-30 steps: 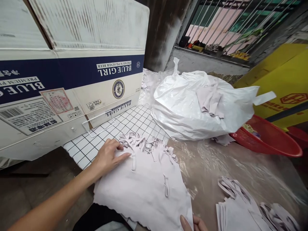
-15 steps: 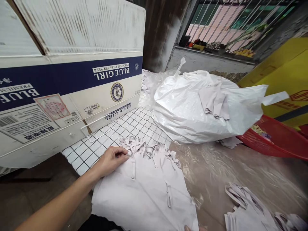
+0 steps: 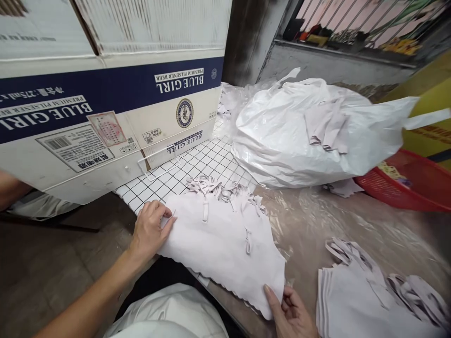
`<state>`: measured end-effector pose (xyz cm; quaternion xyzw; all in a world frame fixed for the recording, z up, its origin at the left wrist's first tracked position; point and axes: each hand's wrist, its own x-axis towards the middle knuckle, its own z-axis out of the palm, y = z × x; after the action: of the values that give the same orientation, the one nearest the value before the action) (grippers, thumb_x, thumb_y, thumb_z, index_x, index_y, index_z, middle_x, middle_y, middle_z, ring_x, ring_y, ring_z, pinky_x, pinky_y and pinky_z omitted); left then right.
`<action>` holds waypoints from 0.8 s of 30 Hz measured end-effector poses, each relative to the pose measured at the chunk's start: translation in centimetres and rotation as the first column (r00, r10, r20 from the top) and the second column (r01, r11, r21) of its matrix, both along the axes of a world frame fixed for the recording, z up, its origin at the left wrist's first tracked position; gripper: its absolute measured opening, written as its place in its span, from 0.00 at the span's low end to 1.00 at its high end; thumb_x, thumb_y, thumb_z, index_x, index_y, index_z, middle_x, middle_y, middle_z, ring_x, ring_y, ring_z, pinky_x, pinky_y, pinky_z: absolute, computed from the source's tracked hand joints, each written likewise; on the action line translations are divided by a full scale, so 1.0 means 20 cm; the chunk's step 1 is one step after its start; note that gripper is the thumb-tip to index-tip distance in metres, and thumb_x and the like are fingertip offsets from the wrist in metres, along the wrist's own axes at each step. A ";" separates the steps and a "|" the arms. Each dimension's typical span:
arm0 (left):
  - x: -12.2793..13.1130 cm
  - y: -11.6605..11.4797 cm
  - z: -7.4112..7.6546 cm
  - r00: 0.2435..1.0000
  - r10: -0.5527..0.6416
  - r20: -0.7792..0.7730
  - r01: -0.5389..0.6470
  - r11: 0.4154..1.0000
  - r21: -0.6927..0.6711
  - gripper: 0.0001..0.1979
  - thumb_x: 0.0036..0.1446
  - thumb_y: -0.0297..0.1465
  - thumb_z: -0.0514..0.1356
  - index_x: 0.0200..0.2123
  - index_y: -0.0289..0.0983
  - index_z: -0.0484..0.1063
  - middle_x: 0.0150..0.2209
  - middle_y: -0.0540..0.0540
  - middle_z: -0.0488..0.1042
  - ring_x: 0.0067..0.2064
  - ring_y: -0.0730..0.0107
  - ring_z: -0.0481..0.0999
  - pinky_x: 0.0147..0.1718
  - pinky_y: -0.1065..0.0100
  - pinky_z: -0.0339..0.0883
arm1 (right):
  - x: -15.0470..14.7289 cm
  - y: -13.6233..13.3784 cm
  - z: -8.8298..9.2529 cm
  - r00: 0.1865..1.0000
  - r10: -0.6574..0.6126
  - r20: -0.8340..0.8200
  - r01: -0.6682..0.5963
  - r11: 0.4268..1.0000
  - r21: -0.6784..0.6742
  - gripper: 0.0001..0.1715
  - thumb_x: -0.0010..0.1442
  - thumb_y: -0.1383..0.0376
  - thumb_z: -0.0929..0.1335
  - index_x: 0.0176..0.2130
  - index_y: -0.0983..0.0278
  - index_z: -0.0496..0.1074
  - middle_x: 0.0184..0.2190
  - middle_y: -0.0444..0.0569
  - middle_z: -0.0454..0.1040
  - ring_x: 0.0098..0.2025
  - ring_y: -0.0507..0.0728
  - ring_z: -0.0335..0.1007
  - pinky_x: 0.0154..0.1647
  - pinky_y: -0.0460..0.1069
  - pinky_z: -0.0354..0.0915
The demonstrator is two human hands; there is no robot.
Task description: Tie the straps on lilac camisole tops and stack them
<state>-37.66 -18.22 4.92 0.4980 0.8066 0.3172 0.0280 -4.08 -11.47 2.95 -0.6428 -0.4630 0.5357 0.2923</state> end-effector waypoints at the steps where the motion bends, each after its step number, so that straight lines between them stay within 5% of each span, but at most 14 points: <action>1: 0.01 0.00 0.00 1.000 -0.008 -0.011 0.008 1.000 0.008 0.09 0.61 0.37 0.56 0.31 0.40 0.69 0.32 0.46 0.72 0.38 0.59 0.70 0.38 0.60 0.65 | -0.01 -0.01 0.00 1.000 0.013 0.005 -0.014 1.000 0.021 0.28 0.41 0.43 0.77 0.30 0.63 0.73 0.28 0.49 0.78 0.33 0.58 0.76 0.36 0.48 0.74; 7: 0.04 -0.07 0.02 0.996 -0.087 0.000 0.087 0.996 0.022 0.11 0.59 0.39 0.52 0.28 0.41 0.66 0.30 0.45 0.72 0.37 0.58 0.71 0.37 0.60 0.65 | -0.05 -0.10 0.04 0.997 0.057 0.061 -0.069 0.972 0.226 0.26 0.51 0.43 0.71 0.30 0.64 0.72 0.26 0.46 0.73 0.29 0.55 0.68 0.32 0.47 0.68; 13: 0.05 -0.10 0.01 0.993 0.104 0.056 -0.091 0.975 -0.204 0.19 0.55 0.51 0.55 0.37 0.41 0.65 0.35 0.44 0.73 0.33 0.55 0.73 0.30 0.58 0.67 | 0.02 -0.11 0.09 0.987 0.126 0.102 -0.151 0.942 0.301 0.23 0.58 0.46 0.67 0.30 0.62 0.69 0.24 0.42 0.69 0.27 0.52 0.63 0.29 0.46 0.62; 18: 0.11 -0.11 0.02 1.000 -0.007 0.027 0.009 0.996 -0.094 0.16 0.53 0.49 0.53 0.30 0.42 0.67 0.33 0.41 0.74 0.40 0.51 0.74 0.38 0.56 0.68 | 0.04 -0.07 0.05 0.977 0.194 0.084 -0.210 0.937 0.279 0.21 0.56 0.48 0.68 0.28 0.62 0.68 0.22 0.42 0.67 0.25 0.52 0.62 0.27 0.46 0.61; 24: 0.12 -0.14 0.08 0.979 0.115 0.170 -0.067 0.962 -0.266 0.22 0.46 0.54 0.56 0.29 0.41 0.67 0.21 0.50 0.69 0.24 0.62 0.69 0.24 0.65 0.63 | 0.02 -0.06 0.00 0.974 0.214 0.077 -0.227 0.932 0.283 0.21 0.54 0.47 0.69 0.28 0.63 0.70 0.22 0.42 0.69 0.26 0.52 0.61 0.28 0.46 0.62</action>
<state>-35.28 -20.97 6.49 0.4211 0.8570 0.2549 0.1524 -3.60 -12.70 2.89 -0.5490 -0.6120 0.4768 0.3111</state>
